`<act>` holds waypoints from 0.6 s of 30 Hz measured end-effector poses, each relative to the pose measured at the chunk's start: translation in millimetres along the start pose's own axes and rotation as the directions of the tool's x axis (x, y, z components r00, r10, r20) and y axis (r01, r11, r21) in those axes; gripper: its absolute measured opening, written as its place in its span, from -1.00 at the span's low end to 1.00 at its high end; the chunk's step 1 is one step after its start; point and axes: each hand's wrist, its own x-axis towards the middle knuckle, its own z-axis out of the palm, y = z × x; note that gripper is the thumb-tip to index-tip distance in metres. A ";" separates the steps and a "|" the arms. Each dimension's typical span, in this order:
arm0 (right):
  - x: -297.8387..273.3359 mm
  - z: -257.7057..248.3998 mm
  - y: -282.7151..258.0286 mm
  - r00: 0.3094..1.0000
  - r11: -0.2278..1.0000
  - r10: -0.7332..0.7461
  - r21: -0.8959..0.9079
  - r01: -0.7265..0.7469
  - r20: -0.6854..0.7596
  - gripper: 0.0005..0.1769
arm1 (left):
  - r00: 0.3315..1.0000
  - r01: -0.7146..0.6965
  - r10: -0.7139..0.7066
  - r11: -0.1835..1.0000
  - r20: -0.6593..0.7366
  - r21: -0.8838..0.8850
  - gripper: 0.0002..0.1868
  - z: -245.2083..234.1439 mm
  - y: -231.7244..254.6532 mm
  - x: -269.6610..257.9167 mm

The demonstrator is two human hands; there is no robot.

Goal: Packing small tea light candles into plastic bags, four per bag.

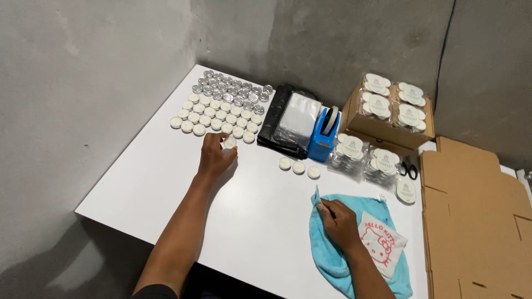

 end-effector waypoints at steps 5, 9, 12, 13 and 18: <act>6.0 -4.8 -17.1 0.981 0.981 0.196 0.015 -0.196 -0.002 -0.83 | 0.979 0.081 -0.046 0.982 0.200 -0.171 -0.55 -2.1 61.7 -5.6; 8.1 -4.7 -15.8 0.986 0.985 0.167 0.039 -0.166 -0.016 -0.85 | 0.960 0.052 0.032 0.955 0.278 -0.290 -0.55 16.9 73.3 -18.2; 7.6 -4.0 -10.8 0.987 0.985 0.159 0.065 -0.157 -0.025 -0.86 | 0.927 0.074 0.065 0.934 0.370 -0.349 -0.56 16.0 95.5 -21.8; 7.6 -4.5 -12.8 0.984 0.982 0.178 0.061 -0.176 -0.030 -0.86 | 0.920 0.079 0.069 0.932 0.386 -0.355 -0.56 17.0 101.6 -24.2; 9.7 -5.9 -18.5 0.989 0.984 0.142 0.118 -0.137 -0.038 -0.88 | 0.862 0.142 0.105 0.889 0.497 -0.435 -0.58 12.5 133.5 -30.4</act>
